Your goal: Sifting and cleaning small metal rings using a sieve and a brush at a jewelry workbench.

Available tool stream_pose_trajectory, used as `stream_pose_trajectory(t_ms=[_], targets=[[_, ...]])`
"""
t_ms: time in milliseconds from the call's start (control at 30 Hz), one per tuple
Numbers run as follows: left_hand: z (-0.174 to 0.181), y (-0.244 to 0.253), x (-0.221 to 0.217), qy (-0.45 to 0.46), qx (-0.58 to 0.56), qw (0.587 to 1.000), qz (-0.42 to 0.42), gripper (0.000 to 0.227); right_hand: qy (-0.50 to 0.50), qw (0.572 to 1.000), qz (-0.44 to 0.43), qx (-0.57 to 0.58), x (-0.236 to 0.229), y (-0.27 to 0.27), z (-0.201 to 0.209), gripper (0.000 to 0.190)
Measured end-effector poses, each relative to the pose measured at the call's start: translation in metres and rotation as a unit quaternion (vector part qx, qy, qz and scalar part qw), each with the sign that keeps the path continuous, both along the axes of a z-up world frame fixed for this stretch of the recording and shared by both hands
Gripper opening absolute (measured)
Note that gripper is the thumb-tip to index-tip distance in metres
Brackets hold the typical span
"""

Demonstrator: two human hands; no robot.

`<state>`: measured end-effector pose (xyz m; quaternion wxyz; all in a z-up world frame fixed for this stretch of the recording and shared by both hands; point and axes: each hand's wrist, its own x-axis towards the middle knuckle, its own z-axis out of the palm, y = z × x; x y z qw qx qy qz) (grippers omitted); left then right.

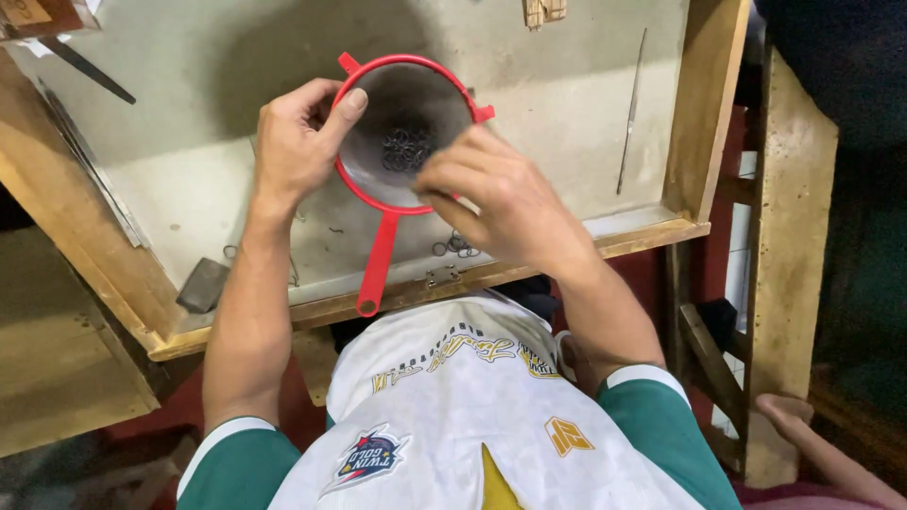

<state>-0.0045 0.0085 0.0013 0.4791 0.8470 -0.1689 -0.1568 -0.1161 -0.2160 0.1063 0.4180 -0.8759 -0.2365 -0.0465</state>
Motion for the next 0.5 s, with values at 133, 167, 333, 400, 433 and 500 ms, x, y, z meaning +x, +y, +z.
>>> stream_pose_trajectory(t_ms=[133,167,333,400,433,500], targets=[[-0.002,0.007,0.004,-0.021,0.000,1.000,0.007,0.035,0.189,0.972,-0.005,-0.137,-0.048,-0.012,-0.054,0.013],[-0.001,0.007,0.004,-0.018,-0.011,1.000,0.009,0.035,0.225,0.956,-0.027,-0.186,-0.057,-0.012,-0.075,0.013],[-0.002,0.007,0.004,-0.022,-0.019,1.000,0.010,0.033,0.282,0.921,-0.066,-0.259,-0.076,0.013,-0.124,0.030],[-0.001,0.007,0.004,-0.027,-0.015,0.999,0.008,0.030,0.290,0.882,-0.102,-0.356,-0.077,0.030,-0.143,0.044],[-0.002,0.007,0.002,-0.026,-0.015,1.000,0.007,0.030,0.291,0.882,-0.103,-0.357,-0.082,0.033,-0.153,0.044],[-0.002,0.006,0.003,-0.019,-0.011,1.000,0.009,0.033,0.219,0.893,-0.102,-0.380,-0.086,0.039,-0.173,0.036]])
